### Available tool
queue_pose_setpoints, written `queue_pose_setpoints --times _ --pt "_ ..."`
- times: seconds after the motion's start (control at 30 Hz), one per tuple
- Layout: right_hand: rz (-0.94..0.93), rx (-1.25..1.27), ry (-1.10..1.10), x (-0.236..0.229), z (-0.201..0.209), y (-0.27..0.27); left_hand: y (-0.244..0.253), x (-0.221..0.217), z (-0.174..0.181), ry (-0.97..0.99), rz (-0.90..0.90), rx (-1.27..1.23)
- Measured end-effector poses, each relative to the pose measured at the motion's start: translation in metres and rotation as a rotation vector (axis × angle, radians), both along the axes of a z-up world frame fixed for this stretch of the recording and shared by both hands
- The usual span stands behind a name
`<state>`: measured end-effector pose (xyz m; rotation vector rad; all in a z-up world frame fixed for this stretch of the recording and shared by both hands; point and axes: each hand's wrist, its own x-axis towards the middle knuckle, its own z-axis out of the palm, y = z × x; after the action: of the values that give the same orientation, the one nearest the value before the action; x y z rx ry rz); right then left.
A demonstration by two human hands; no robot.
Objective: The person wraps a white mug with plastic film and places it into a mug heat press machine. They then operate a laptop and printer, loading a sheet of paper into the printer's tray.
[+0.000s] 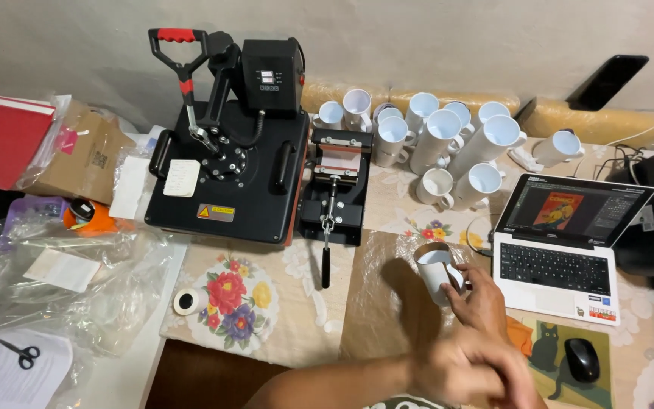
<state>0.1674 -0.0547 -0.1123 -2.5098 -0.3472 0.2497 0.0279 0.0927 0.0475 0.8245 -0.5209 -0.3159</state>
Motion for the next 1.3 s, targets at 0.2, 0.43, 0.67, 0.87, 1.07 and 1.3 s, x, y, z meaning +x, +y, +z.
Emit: queue_pose_setpoints --times 0.2,0.43,0.67,0.87,1.07,1.3 --pt "-0.048 0.094 -0.127 0.004 0.007 0.021 0.086 0.018 -0.152 0.901 0.931 0.358" --pt "-0.043 0.229 -0.144 0.020 0.019 0.063 0.191 -0.029 -0.290 1.046 1.353 0.880" --pt "-0.001 0.187 -0.049 0.073 0.046 0.118 0.203 -0.011 -0.294 0.942 1.112 1.141" --pt "0.072 -0.009 -0.043 0.131 0.054 0.170 0.195 0.006 -0.325 0.857 1.112 1.167" --pt "0.183 -0.234 -0.078 0.187 0.016 0.224 0.209 0.011 -0.335 0.832 1.082 1.161" --pt "0.349 -0.407 -0.114 0.232 -0.020 0.269 0.210 0.006 -0.320 0.725 1.067 1.143"
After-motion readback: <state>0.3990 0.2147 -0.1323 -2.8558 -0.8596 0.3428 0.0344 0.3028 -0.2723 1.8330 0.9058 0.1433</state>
